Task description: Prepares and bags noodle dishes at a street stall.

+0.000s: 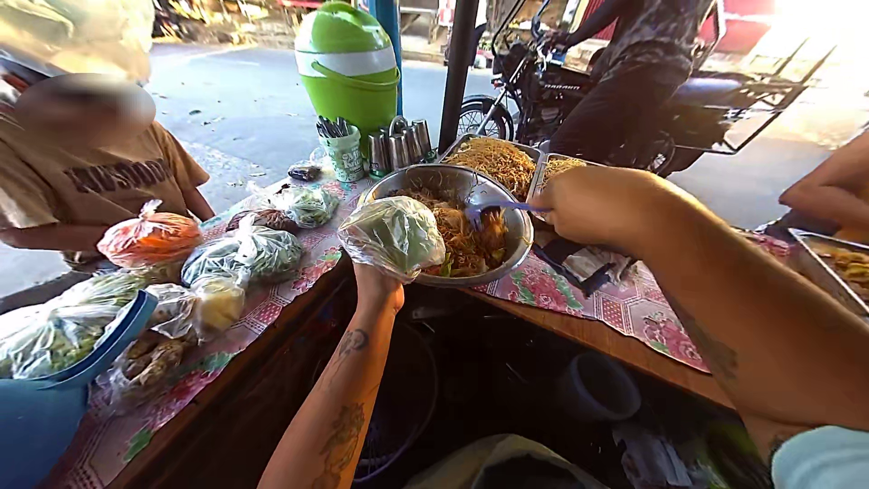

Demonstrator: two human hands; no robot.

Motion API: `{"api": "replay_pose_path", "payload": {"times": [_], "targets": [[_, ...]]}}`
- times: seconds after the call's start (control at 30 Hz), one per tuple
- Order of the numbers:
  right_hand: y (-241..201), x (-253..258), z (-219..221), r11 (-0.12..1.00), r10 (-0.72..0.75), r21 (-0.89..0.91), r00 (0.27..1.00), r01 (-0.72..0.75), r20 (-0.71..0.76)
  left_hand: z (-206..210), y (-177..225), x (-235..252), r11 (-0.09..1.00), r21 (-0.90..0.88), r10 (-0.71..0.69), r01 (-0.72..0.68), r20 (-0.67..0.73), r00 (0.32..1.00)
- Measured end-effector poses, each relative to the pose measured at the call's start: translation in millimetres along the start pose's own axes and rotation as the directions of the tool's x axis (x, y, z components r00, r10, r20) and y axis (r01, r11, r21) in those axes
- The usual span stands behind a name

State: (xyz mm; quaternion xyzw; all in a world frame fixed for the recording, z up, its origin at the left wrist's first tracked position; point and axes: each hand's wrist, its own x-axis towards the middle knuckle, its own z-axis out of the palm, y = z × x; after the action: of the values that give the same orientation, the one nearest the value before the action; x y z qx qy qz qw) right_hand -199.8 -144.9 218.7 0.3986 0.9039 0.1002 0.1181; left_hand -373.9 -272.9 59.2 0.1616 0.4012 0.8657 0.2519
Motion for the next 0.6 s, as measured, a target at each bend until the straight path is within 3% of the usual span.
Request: {"api": "replay_pose_path", "payload": {"times": [0.1, 0.17, 0.23, 0.37, 0.47, 0.6], "targets": [[-24, 23, 37, 0.995, 0.087, 0.048, 0.992, -0.092, 0.086, -3, -2, 0, 0.999, 0.048, 0.019, -0.022, 0.046, 0.999], [-20, 48, 54, 0.989, 0.089, 0.116, 0.995, -0.095, 0.054, -4, 0, 0, 0.994, 0.099, 0.032, -0.04, 0.075, 0.997], [-2, 48, 45, 0.997, 0.051, 0.063, 0.999, -0.051, 0.002, -4, 2, 2, 0.997, 0.077, 0.016, -0.021, 0.071, 0.997], [9, -3, 13, 0.999, 0.044, -0.014, 0.998, -0.044, -0.053, 2, 5, 6, 1.0, 0.01, -0.007, 0.006, 0.036, 0.999], [2, 35, 45, 0.998, 0.064, 0.002, 0.997, -0.064, 0.046, -2, 1, 7, 0.999, 0.045, 0.009, -0.012, 0.073, 0.997], [10, 53, 42, 0.999, 0.045, -0.019, 0.998, -0.046, -0.05, 2, 7, 7, 0.999, 0.048, -0.007, 0.005, 0.038, 0.999]]}}
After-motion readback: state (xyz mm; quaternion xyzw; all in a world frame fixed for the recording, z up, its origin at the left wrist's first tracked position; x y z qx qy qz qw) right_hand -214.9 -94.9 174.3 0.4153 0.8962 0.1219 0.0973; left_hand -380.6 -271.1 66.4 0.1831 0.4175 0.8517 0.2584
